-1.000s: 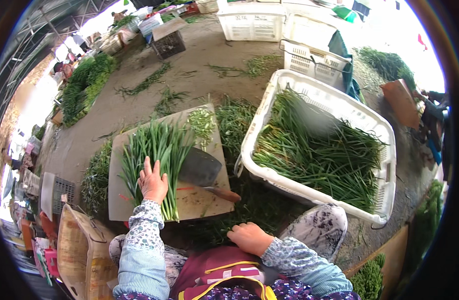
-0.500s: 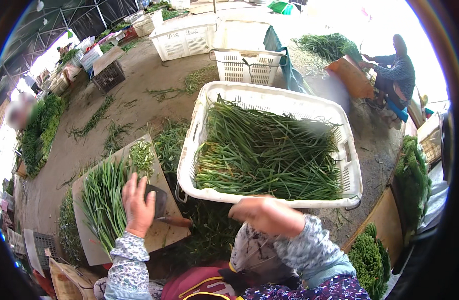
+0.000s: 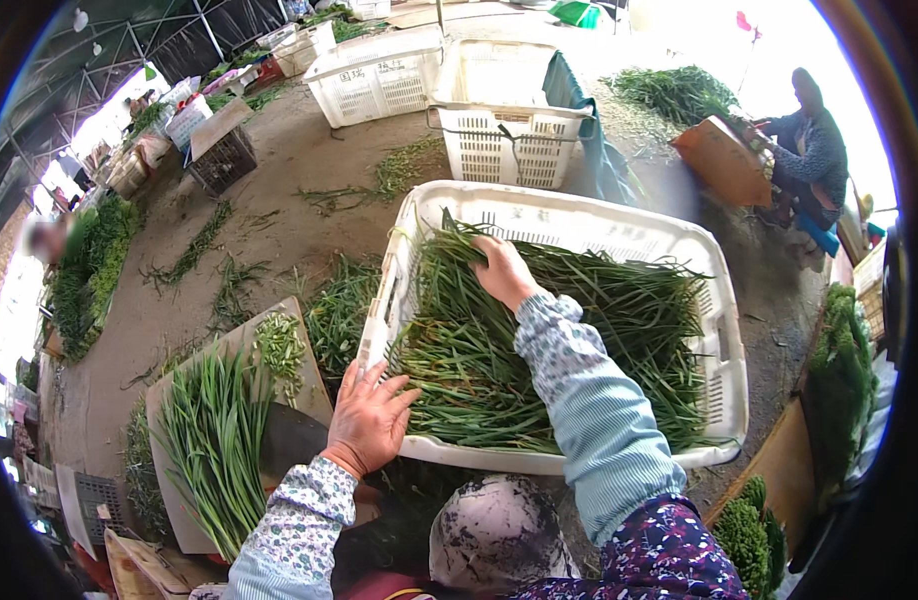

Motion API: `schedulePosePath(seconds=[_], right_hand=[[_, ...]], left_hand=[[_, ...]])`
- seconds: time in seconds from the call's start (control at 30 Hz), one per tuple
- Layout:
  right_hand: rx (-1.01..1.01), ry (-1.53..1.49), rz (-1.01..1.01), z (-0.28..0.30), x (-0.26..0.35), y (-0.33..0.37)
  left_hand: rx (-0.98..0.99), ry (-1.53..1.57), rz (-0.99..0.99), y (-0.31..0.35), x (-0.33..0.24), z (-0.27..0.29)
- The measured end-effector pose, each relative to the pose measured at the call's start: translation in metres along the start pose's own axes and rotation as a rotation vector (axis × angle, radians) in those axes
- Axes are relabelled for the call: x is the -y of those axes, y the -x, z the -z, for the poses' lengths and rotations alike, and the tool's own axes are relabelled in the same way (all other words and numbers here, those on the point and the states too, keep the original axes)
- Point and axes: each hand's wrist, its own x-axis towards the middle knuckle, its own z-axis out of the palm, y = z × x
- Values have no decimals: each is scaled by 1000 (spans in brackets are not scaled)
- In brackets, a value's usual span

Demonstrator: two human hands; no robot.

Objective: The person sits on the floor and trims the ends of green onions by hand, placing the trimmed stalks into a white basket. The person repeatedly picks up bunches, removes the root ends, and sets the cleaned onions aside.

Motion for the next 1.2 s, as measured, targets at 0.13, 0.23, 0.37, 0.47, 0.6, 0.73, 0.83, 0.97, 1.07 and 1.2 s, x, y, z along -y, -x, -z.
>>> schedulePosePath(seconds=[0.13,0.23,0.37,0.47,0.6,0.73,0.83,0.97,1.07,1.2], right_hand=[[111,202,-217,-34,3,-37],[174,239,-265,-54,-12,-40],[234,286,-321,-43,1,-55],[176,209,-111,-28,-20,-53],[13,24,-25,4,-36,-39],[-10,-291,-117,15,-49,-22],[101,-275,-48,44,-21,-11],[66,-577,-33,56,-13,3],[-60,-380,46,72,-13,10],[-67,-187,99,91,-41,26]], left_hand=[[19,20,34,-1,0,2],[17,40,24,-2,1,0],[12,45,40,-2,1,1],[11,50,37,-2,0,1],[14,54,39,-2,1,1],[15,61,36,-2,1,-1],[3,54,26,-4,-1,0],[-1,37,37,-1,-1,1],[-5,39,48,1,-1,-1],[-7,37,44,-1,-3,-1]])
